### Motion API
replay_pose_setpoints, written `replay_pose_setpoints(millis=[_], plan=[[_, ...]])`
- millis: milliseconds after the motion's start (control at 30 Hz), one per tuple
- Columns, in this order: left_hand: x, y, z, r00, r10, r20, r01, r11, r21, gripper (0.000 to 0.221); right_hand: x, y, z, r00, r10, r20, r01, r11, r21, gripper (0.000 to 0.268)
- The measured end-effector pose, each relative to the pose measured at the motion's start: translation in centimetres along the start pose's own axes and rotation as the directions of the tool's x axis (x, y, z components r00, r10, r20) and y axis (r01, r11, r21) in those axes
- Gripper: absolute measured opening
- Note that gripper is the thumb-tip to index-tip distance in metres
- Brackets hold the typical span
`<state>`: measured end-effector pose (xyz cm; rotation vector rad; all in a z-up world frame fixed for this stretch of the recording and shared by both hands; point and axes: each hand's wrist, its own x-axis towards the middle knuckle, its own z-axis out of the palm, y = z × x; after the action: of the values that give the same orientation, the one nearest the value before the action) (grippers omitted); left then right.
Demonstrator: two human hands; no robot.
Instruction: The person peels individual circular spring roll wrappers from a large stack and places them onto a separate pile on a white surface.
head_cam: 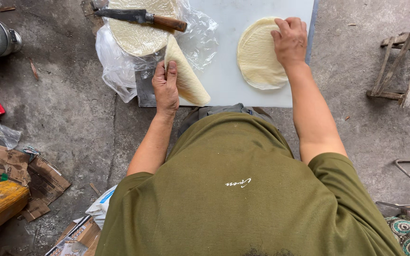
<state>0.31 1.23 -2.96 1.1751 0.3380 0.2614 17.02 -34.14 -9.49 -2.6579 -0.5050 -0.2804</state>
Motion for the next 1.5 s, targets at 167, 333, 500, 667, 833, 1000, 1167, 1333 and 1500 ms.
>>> replay_pose_setpoints(millis=[167, 333, 500, 667, 833, 1000, 1167, 1333, 1500], plan=[[-0.9, 0.9, 0.2, 1.0, 0.018, -0.011, -0.018, 1.0, 0.002, 0.021, 1.2, 0.6, 1.7, 0.995, 0.024, 0.095, -0.022, 1.0, -0.022, 0.017], [-1.9, 0.9, 0.3, 0.999, -0.019, -0.029, 0.019, 1.0, -0.006, 0.021, 1.3, 1.4, 1.7, 0.993, -0.045, 0.11, 0.046, 0.999, -0.006, 0.007], [-2.1, 0.8, 0.4, 0.999, -0.042, -0.025, 0.043, 0.999, 0.025, 0.023, 2.2, 1.3, 1.9, 0.995, -0.033, 0.089, 0.029, 0.999, 0.042, 0.007], [-2.1, 0.3, 0.8, 0.998, -0.05, -0.028, 0.052, 0.997, 0.059, 0.023, 2.5, 0.9, 2.0, 0.997, -0.027, 0.067, 0.026, 0.999, 0.021, 0.007], [-2.1, -0.1, 1.1, 0.997, -0.076, -0.01, 0.076, 0.995, 0.066, 0.025, 2.3, 0.6, 2.5, 0.999, -0.037, 0.009, 0.037, 0.999, -0.017, 0.009], [-1.7, -0.6, 1.4, 0.995, -0.1, 0.001, 0.1, 0.994, 0.051, 0.025, -0.3, -0.8, 2.4, 0.993, -0.118, -0.017, 0.116, 0.989, -0.094, 0.039], [-0.6, -1.3, 1.6, 0.994, -0.109, 0.022, 0.11, 0.993, -0.052, 0.025, -4.6, -4.2, 1.4, 0.922, 0.02, 0.386, 0.104, 0.95, -0.295, 0.064], [0.8, -2.1, 2.2, 0.986, -0.155, 0.059, 0.162, 0.976, -0.145, 0.023, -3.7, -6.6, -0.5, 0.892, 0.001, 0.452, 0.142, 0.949, -0.281, 0.067], [1.7, -2.8, 3.2, 0.974, -0.223, 0.029, 0.225, 0.97, -0.089, 0.026, -3.3, -12.3, -3.1, 0.936, -0.21, 0.283, 0.028, 0.845, 0.534, 0.042]])
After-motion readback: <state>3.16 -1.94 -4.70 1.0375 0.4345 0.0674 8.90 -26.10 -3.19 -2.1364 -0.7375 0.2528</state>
